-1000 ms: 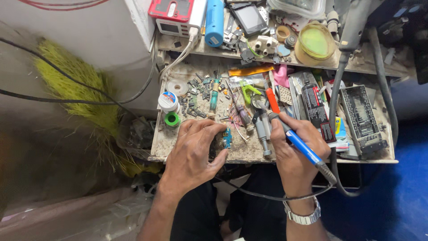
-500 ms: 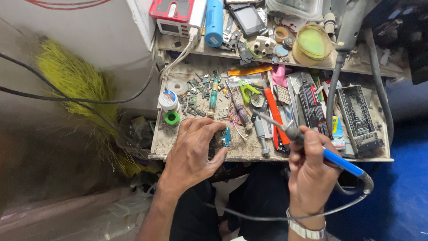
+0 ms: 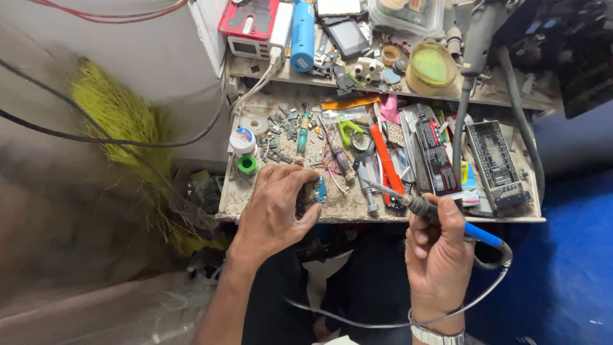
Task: The person uses a soldering iron and solder wire to work on a small blue circuit board placed on a cluttered workbench. They hold the board with one hand while applying heat and solder with the other, focusing on specific connection points.
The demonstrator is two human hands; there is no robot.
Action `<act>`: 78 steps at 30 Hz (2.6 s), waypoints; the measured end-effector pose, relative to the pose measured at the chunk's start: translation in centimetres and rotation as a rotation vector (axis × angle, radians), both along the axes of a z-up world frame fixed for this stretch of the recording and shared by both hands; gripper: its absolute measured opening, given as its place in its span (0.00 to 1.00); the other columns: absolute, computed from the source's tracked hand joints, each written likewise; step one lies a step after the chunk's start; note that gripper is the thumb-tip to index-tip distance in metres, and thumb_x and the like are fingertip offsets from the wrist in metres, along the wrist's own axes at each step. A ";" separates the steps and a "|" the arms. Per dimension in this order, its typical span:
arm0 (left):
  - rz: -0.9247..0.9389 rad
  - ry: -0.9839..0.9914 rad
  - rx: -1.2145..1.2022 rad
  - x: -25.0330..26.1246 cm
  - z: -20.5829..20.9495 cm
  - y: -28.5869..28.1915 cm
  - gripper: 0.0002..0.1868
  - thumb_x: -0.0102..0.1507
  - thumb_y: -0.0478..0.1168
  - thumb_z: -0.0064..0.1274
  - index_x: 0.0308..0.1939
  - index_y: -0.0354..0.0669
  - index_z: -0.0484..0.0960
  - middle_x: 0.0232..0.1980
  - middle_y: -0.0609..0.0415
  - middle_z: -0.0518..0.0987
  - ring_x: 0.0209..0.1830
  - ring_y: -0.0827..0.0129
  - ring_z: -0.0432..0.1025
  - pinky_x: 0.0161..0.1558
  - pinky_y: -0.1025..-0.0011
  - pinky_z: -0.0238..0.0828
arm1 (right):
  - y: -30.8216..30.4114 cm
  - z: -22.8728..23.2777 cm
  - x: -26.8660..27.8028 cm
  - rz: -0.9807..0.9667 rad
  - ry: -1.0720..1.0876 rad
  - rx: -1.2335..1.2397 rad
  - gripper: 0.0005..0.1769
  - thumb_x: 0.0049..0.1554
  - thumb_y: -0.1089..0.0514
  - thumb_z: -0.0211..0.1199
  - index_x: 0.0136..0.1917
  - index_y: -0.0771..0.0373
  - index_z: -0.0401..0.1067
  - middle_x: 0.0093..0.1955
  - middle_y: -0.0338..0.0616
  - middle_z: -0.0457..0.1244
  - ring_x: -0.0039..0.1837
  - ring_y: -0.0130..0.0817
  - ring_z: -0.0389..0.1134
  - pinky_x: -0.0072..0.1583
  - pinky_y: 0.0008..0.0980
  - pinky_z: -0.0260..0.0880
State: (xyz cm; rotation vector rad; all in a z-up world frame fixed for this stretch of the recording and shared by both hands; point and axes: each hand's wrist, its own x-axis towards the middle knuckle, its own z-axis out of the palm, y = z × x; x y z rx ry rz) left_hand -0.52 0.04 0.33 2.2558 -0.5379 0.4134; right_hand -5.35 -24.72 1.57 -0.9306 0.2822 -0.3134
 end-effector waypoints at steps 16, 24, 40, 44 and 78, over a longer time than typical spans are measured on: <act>-0.261 -0.137 -1.234 -8.1 2.6 4.0 0.16 0.64 0.30 0.55 0.57 0.33 0.78 0.57 0.37 0.80 0.61 0.52 0.74 0.65 0.56 0.71 | 0.0 -1.5 -5.4 -0.168 -0.384 -0.884 0.15 0.66 0.60 0.64 0.63 0.70 0.71 0.51 0.47 0.66 0.46 0.28 0.70 0.46 0.24 0.72; -0.600 0.539 -0.769 -12.4 4.7 1.4 0.14 0.62 0.42 0.59 0.46 0.35 0.81 0.44 0.41 0.82 0.48 0.52 0.76 0.49 0.58 0.73 | 0.9 -1.8 -6.3 -0.107 -0.466 -0.998 0.19 0.62 0.59 0.67 0.64 0.68 0.72 0.52 0.49 0.68 0.50 0.30 0.73 0.49 0.25 0.78; 0.485 -0.084 0.155 -7.8 1.0 4.5 0.10 0.62 0.42 0.60 0.41 0.40 0.86 0.38 0.49 0.78 0.41 0.55 0.76 0.40 0.58 0.73 | 0.9 -1.6 -7.2 -0.121 -0.443 -1.029 0.16 0.63 0.59 0.66 0.63 0.65 0.73 0.51 0.47 0.68 0.49 0.29 0.73 0.49 0.24 0.77; 0.407 0.005 0.262 -6.2 1.6 4.5 0.08 0.62 0.42 0.59 0.36 0.42 0.87 0.39 0.50 0.78 0.43 0.56 0.76 0.42 0.57 0.74 | 0.9 -1.7 -7.2 -0.101 -0.436 -1.025 0.17 0.63 0.57 0.66 0.63 0.64 0.73 0.50 0.47 0.68 0.49 0.28 0.73 0.49 0.24 0.77; 0.407 1.058 0.662 -16.5 -2.8 11.5 0.12 0.62 0.52 0.56 0.45 0.57 0.83 0.44 0.53 0.85 0.49 0.55 0.80 0.53 0.57 0.75 | 0.0 -2.6 -6.0 -0.116 -0.387 -1.000 0.16 0.65 0.57 0.64 0.61 0.69 0.72 0.51 0.48 0.67 0.49 0.30 0.73 0.49 0.25 0.77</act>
